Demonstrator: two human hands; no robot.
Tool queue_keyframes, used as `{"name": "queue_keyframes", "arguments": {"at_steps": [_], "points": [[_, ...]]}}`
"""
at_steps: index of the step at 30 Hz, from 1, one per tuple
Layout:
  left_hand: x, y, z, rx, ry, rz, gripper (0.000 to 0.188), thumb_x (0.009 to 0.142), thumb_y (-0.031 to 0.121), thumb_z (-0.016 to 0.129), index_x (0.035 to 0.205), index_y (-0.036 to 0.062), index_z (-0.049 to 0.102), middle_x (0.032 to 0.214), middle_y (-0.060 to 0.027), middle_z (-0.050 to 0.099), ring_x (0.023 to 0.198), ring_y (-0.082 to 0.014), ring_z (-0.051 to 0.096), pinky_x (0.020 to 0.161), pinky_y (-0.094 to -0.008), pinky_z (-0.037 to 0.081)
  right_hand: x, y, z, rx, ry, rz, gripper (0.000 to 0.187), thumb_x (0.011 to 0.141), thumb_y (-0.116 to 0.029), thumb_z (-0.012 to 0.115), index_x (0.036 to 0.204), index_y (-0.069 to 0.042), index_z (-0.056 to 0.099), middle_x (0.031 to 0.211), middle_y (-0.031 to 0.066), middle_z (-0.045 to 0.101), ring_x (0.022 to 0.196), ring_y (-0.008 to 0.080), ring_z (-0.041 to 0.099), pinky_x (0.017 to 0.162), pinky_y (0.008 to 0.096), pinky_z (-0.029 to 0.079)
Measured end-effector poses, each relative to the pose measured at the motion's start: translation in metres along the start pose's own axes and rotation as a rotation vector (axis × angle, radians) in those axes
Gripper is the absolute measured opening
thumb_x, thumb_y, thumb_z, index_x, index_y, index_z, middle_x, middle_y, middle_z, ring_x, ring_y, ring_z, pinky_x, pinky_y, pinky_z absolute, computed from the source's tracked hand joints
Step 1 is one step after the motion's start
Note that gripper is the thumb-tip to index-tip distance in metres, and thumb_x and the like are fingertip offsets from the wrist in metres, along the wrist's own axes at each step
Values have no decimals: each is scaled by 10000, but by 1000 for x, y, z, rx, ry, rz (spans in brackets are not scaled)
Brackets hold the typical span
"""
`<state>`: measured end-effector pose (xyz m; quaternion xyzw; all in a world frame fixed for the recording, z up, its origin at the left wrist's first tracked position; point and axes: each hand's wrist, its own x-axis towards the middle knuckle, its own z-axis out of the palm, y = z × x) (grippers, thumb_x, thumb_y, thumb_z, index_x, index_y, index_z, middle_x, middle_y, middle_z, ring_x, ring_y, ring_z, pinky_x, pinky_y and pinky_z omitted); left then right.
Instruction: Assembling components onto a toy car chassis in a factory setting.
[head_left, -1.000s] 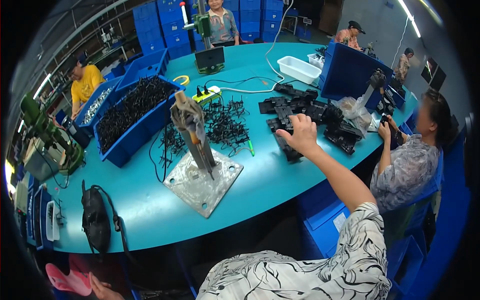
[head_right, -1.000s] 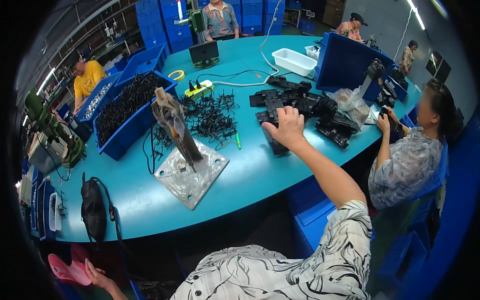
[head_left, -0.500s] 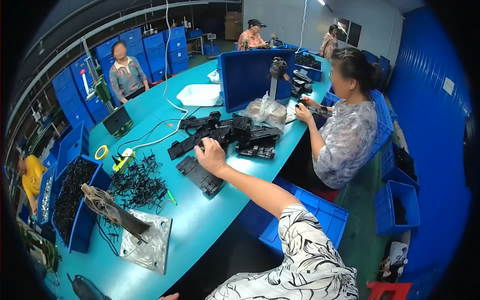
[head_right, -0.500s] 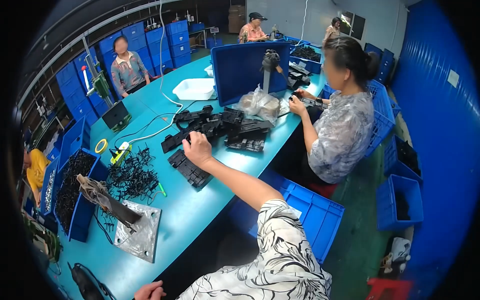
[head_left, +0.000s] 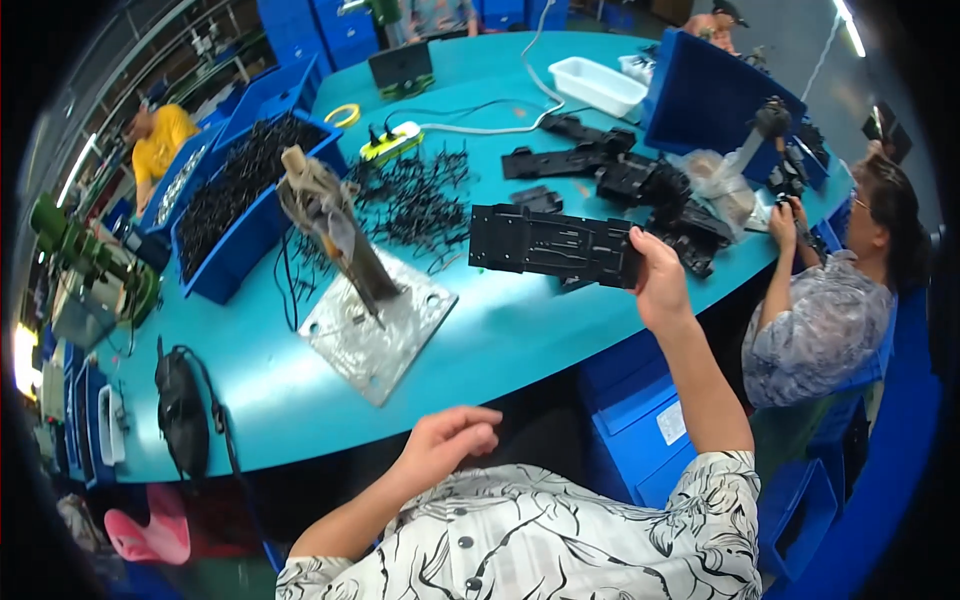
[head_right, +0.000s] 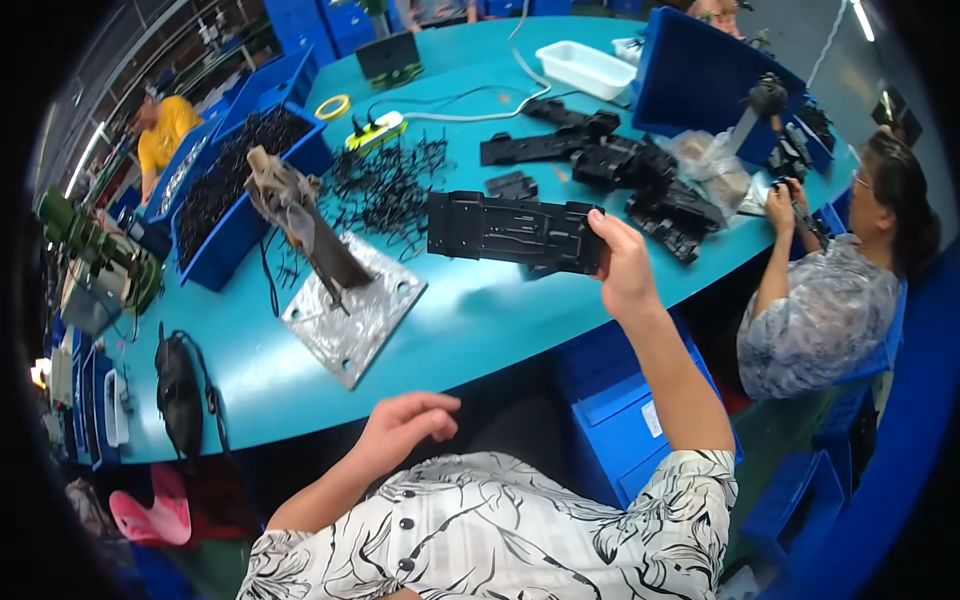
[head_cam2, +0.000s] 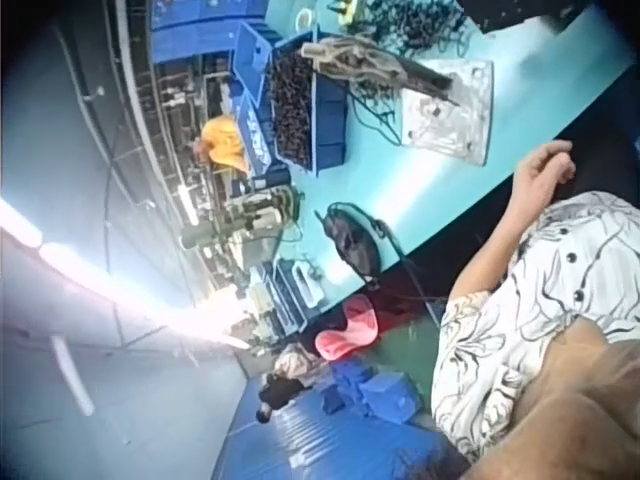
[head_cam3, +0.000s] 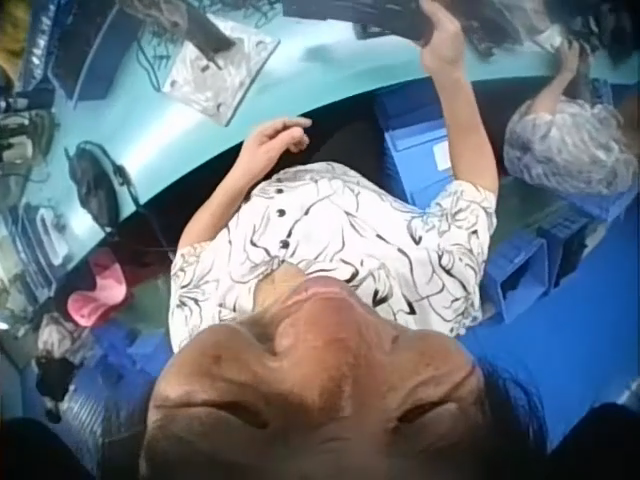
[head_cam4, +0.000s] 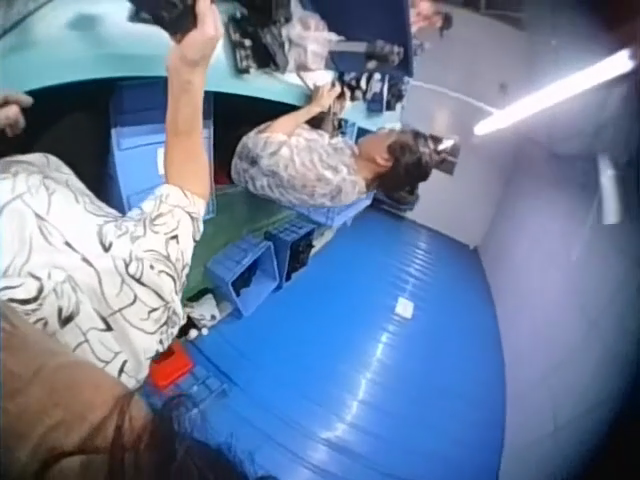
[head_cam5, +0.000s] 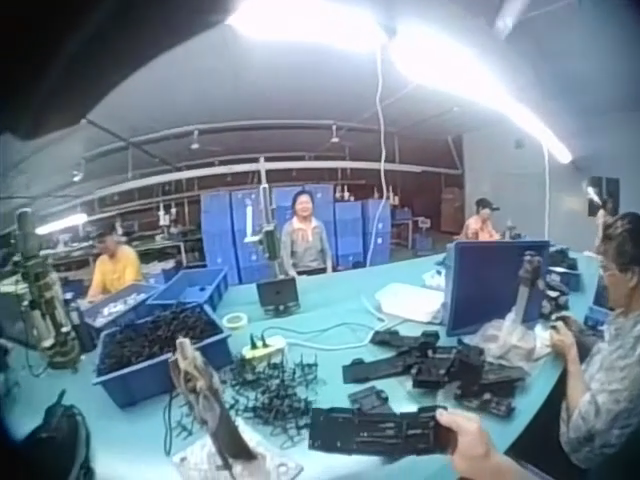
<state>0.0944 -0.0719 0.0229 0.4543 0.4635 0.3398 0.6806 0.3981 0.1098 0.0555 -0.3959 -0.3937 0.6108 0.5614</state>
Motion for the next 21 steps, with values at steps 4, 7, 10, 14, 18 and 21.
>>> {"name": "queue_keyframes", "arguments": {"at_steps": [4,7,10,14,18,21], "points": [[8,-5,-7,-196,149,69,389,930,121,560,1282,-19,473,1083,-147,619,928,-177,610,785,-291,508,-12,9,12,18,-128,135,251,952,-256,493,980,-39,616,907,46,661,788,140,637,706,277,496],[3,-5,-18,-328,209,79,509,932,147,557,1372,-8,356,1151,-175,569,989,-209,593,805,-329,516,-21,21,24,18,-166,248,276,937,-256,502,992,-16,627,924,71,672,820,159,649,738,285,508],[-5,-5,-25,-493,199,152,533,926,189,573,1380,5,363,1092,-117,590,927,-183,609,723,-323,537,-28,38,38,-16,-263,378,265,906,-229,523,949,2,646,913,87,676,825,173,651,754,290,511],[-17,-12,-32,-475,168,-18,433,897,235,612,1236,-13,508,937,-103,655,683,-149,634,464,-261,477,-33,65,72,-90,-439,414,225,905,-175,538,929,19,649,882,62,667,787,127,619,751,261,483],[-23,-22,-36,-440,201,-34,335,885,217,624,1127,-1,546,918,-99,661,633,-133,631,445,-229,462,-17,84,90,-480,-516,269,275,921,-245,561,890,11,655,790,44,650,732,109,593,676,263,462],[-29,-27,-42,-544,256,-29,322,880,206,628,1114,3,542,916,-104,661,658,-146,641,452,-240,470,6,79,108,-963,-396,-132,249,900,-240,594,883,2,651,759,78,639,681,133,581,625,293,460]]}}
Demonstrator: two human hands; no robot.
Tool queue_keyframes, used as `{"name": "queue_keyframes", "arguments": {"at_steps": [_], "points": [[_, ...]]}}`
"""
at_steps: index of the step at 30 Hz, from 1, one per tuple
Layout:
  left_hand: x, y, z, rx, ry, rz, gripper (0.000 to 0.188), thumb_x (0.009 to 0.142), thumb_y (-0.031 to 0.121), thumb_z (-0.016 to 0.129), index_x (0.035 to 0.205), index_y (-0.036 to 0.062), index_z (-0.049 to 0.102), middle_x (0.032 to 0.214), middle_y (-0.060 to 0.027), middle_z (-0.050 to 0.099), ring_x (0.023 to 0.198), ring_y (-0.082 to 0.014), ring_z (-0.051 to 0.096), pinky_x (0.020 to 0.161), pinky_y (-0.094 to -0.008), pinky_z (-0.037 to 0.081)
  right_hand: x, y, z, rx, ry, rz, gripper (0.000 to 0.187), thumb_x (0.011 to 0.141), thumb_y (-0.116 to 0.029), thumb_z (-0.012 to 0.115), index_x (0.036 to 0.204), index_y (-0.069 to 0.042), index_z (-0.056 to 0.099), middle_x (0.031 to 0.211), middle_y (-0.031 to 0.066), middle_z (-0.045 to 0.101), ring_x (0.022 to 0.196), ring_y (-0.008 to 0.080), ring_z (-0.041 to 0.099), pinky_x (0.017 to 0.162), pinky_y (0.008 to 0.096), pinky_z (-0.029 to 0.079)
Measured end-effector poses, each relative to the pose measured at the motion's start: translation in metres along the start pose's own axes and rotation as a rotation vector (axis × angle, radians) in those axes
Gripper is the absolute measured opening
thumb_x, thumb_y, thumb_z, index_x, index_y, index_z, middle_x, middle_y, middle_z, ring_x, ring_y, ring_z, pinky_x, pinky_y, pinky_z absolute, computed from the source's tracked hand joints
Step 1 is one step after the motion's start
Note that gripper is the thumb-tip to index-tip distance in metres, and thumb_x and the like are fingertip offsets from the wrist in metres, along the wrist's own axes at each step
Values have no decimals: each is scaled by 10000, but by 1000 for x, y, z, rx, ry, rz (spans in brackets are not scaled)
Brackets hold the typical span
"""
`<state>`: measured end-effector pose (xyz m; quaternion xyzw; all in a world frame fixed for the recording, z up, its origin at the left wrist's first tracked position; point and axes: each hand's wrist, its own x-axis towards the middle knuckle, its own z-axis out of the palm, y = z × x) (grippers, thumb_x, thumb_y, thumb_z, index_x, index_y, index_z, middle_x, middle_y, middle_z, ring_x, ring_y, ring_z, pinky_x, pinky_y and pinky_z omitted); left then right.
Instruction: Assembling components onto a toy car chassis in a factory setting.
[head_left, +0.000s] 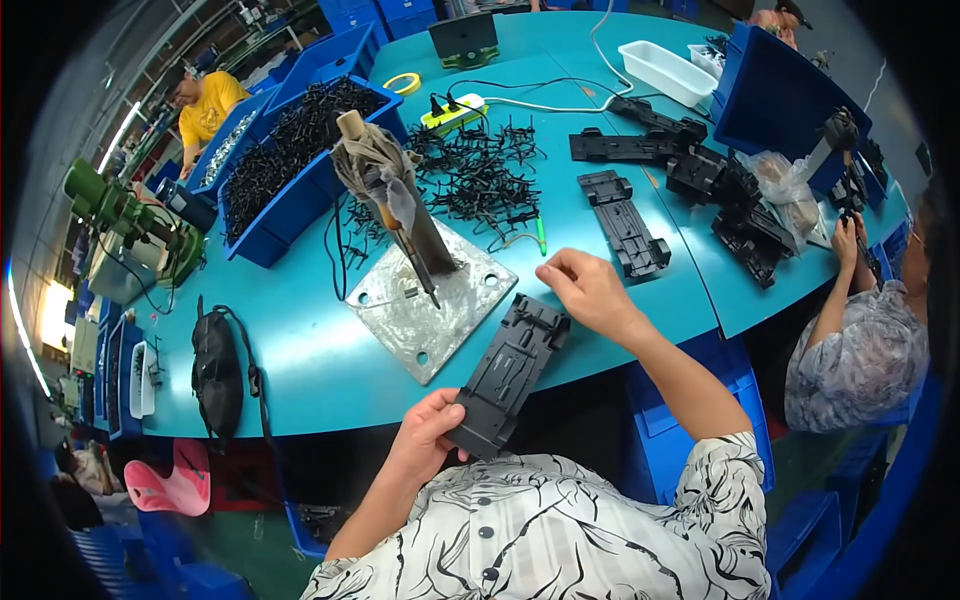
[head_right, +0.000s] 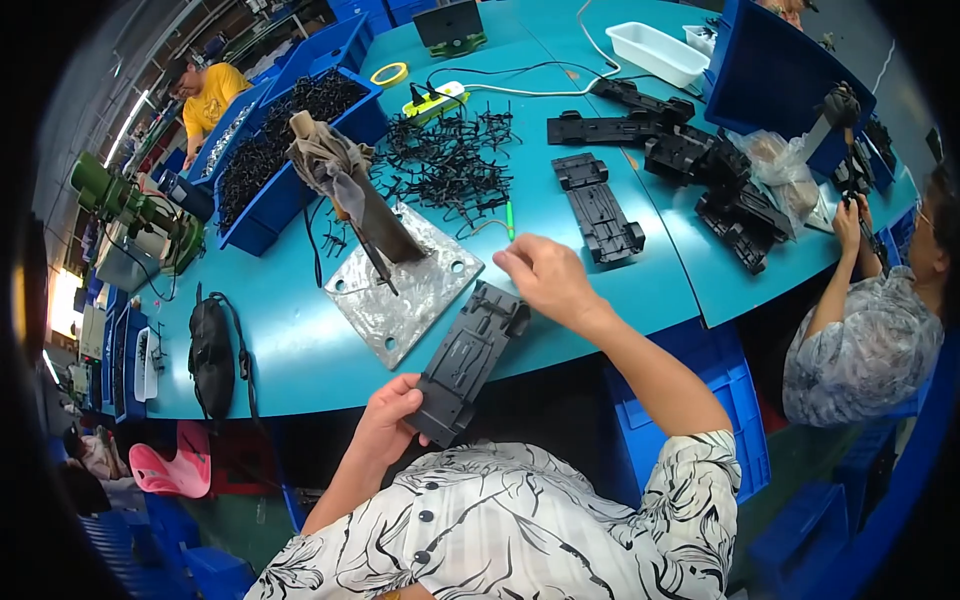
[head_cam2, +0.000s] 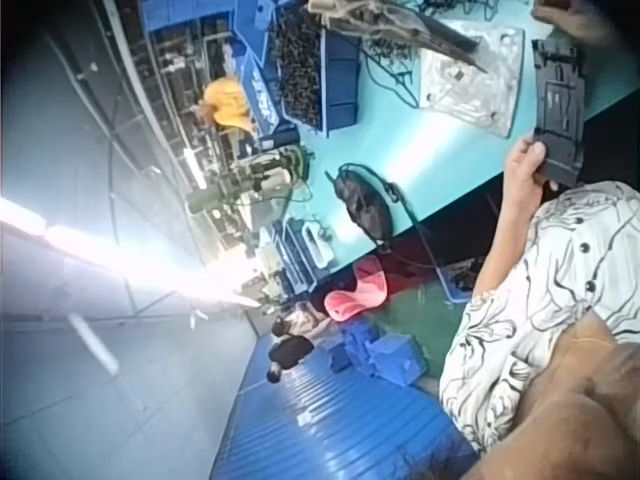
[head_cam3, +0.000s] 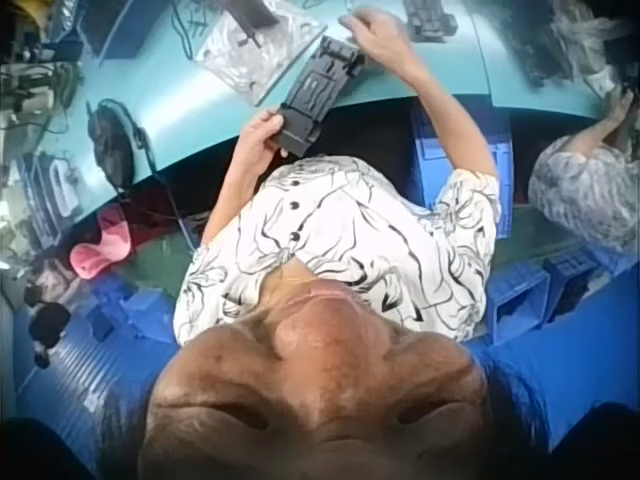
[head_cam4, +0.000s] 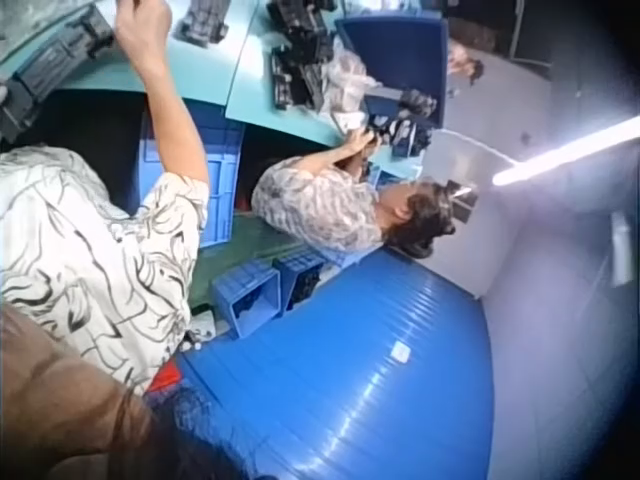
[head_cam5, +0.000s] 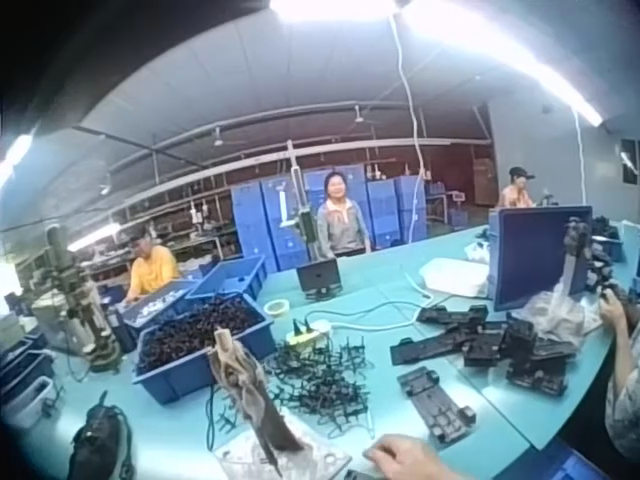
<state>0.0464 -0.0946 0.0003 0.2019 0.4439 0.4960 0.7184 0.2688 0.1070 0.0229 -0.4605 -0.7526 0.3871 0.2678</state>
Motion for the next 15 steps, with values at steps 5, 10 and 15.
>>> {"name": "queue_keyframes", "arguments": {"at_steps": [5,10,15], "points": [[-7,1,-4,-18,32,25,302,905,189,599,1133,3,532,907,-82,661,682,-139,635,533,-259,493,62,17,19,-213,303,-371,147,802,-147,673,911,-53,641,822,102,635,722,270,600,645,372,474],[-9,-15,-23,-100,17,-14,289,896,192,606,1133,39,544,893,-61,644,694,-152,625,553,-278,502,91,16,43,-487,265,-614,342,631,-45,723,952,-82,611,908,142,565,893,347,559,744,431,469],[-13,-19,-22,-60,-36,-25,338,889,272,628,1128,47,548,909,-37,619,739,-128,611,576,-281,484,86,15,54,-520,253,-733,373,655,2,674,1013,-93,629,893,127,576,868,334,557,746,419,461]]}}
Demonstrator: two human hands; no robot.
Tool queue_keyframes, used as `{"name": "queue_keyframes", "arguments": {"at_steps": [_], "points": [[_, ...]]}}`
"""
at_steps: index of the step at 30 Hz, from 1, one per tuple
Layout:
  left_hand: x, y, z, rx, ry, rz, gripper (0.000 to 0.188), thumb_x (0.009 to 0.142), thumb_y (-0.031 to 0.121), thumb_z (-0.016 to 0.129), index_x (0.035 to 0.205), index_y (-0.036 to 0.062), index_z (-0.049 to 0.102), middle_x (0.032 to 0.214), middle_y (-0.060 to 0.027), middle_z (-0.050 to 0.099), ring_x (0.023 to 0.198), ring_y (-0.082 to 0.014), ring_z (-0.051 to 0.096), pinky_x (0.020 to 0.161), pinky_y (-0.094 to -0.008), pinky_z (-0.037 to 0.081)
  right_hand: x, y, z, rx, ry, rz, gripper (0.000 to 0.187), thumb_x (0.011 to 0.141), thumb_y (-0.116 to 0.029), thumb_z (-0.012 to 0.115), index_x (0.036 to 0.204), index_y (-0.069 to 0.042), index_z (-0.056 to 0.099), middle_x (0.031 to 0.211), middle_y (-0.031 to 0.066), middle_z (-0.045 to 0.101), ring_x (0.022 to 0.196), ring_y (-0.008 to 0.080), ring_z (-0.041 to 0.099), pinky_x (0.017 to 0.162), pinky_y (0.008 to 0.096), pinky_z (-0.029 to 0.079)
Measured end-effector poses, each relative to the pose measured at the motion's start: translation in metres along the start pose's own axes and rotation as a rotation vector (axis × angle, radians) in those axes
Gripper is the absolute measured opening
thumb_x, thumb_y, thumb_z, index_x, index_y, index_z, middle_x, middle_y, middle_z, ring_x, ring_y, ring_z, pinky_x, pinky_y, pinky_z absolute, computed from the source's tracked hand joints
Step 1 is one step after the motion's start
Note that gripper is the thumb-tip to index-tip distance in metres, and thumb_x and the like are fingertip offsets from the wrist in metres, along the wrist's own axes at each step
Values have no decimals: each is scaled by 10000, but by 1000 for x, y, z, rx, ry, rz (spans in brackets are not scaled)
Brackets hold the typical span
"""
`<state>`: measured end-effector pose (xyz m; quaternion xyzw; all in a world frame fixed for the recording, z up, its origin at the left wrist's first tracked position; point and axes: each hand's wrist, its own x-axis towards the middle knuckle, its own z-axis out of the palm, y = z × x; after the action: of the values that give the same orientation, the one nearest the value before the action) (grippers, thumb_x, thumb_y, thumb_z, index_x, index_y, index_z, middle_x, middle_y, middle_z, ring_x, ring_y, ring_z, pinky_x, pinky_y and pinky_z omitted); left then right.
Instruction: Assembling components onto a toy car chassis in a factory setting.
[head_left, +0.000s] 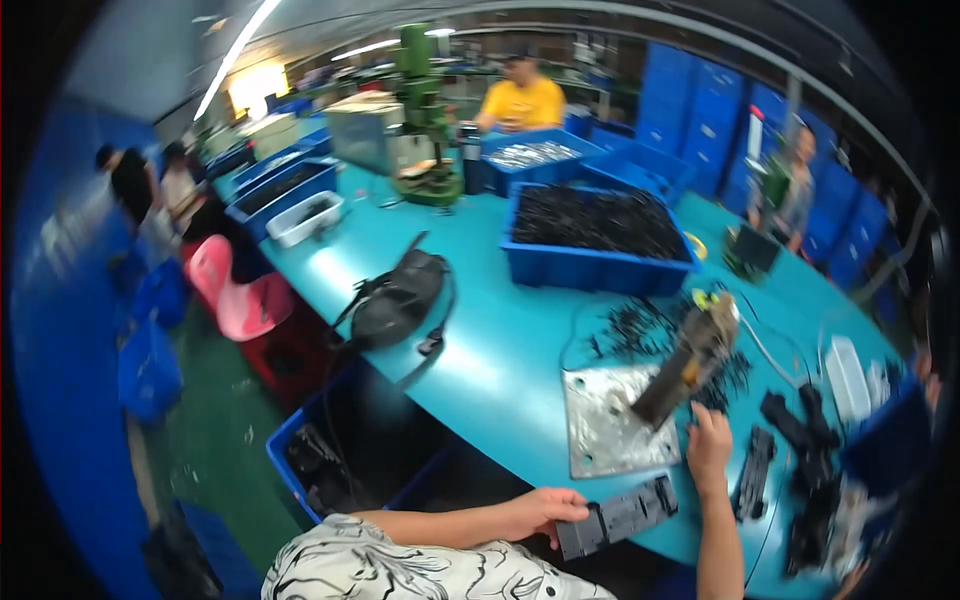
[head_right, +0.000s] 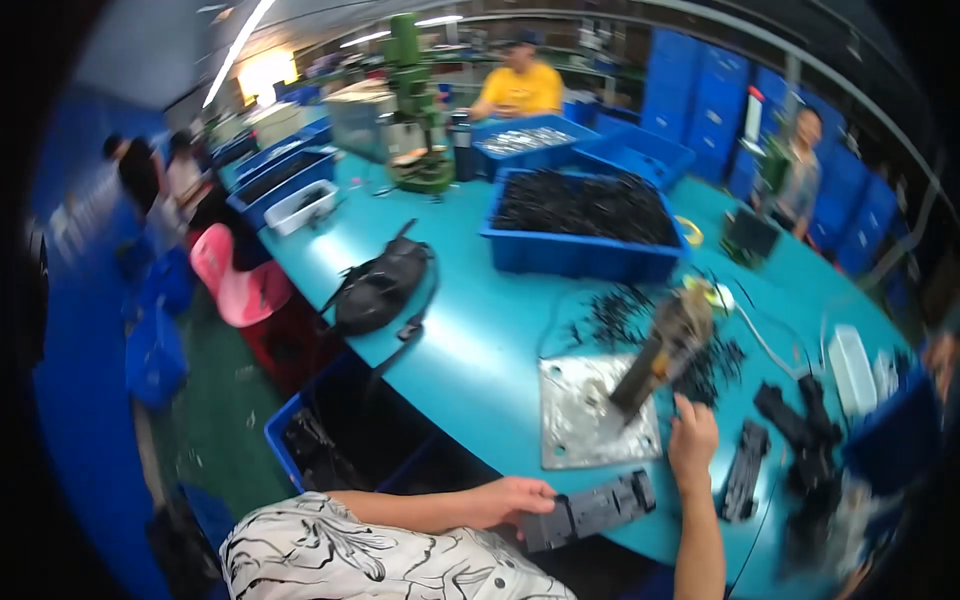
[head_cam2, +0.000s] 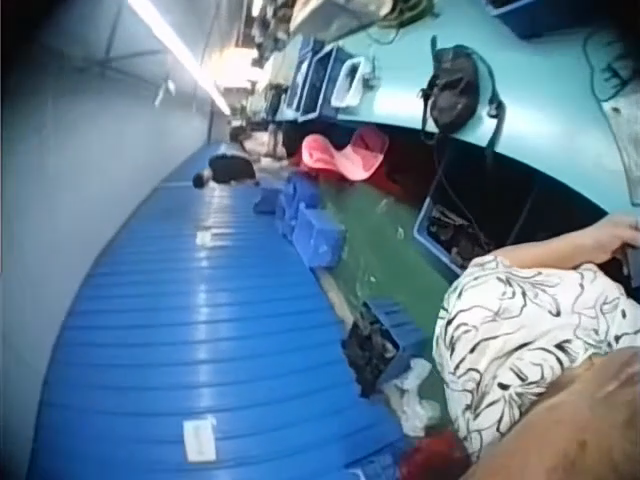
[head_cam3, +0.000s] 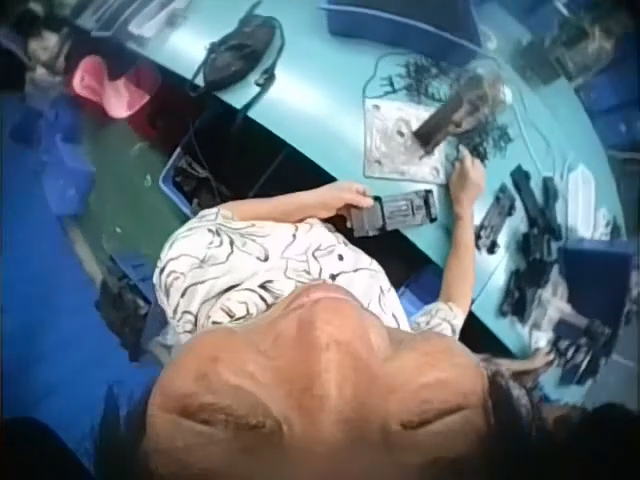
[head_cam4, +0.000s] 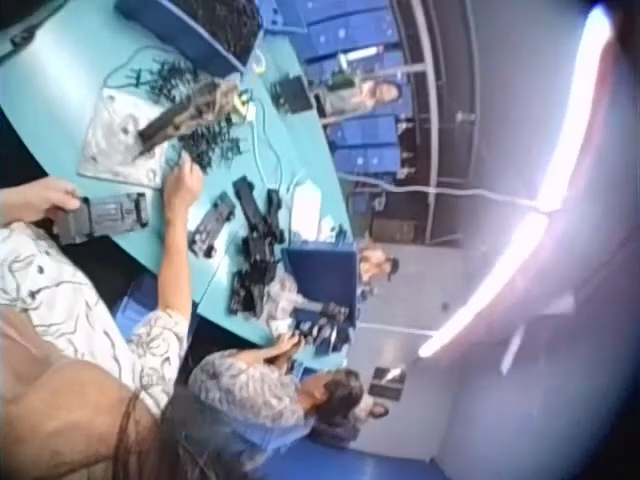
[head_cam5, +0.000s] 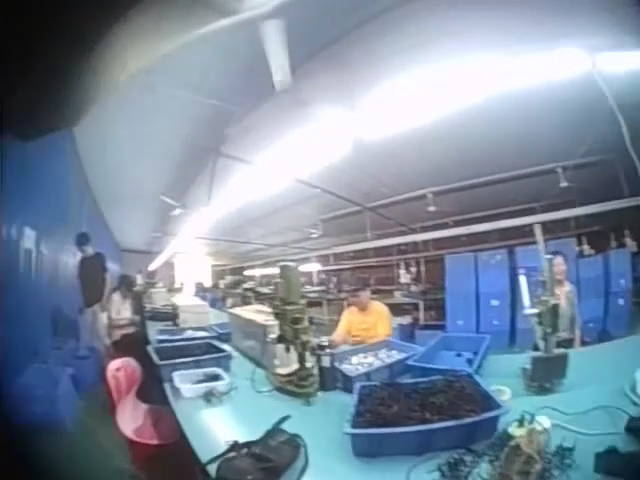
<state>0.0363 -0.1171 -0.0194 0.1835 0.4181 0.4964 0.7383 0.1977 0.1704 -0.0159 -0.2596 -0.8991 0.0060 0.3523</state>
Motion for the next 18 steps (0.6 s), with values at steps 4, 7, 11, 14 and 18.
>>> {"name": "queue_keyframes", "arguments": {"at_steps": [4,7,11,14,18], "points": [[2,-6,-5,-6,-82,-3,330,896,314,617,1121,81,556,894,2,620,702,-106,597,566,-256,483,1,1,-9,41,21,-102,277,721,43,641,978,-60,631,856,130,584,790,317,569,700,379,468],[3,-6,-3,-37,-76,22,291,887,311,631,1048,77,568,834,-13,620,658,-111,599,484,-245,466,2,6,-10,258,83,-10,177,779,56,617,934,-29,630,837,113,584,746,258,574,670,312,466],[9,-4,-5,-38,-92,37,322,874,323,646,1053,68,566,841,-17,621,647,-116,601,474,-251,469,3,12,-16,475,130,272,116,839,45,602,941,-6,620,832,37,579,718,101,520,619,216,418],[13,-5,-8,-37,-114,47,340,863,324,656,1056,61,564,850,-23,621,657,-127,608,474,-259,473,1,12,-26,493,190,307,144,883,20,568,1018,-19,600,864,1,554,727,61,484,631,194,397],[15,-7,-10,-49,-116,84,342,854,317,664,1048,54,563,850,-32,622,642,-146,612,470,-272,478,-21,43,-25,530,108,479,203,896,22,524,1086,-10,587,908,51,571,818,120,548,678,245,434]]}}
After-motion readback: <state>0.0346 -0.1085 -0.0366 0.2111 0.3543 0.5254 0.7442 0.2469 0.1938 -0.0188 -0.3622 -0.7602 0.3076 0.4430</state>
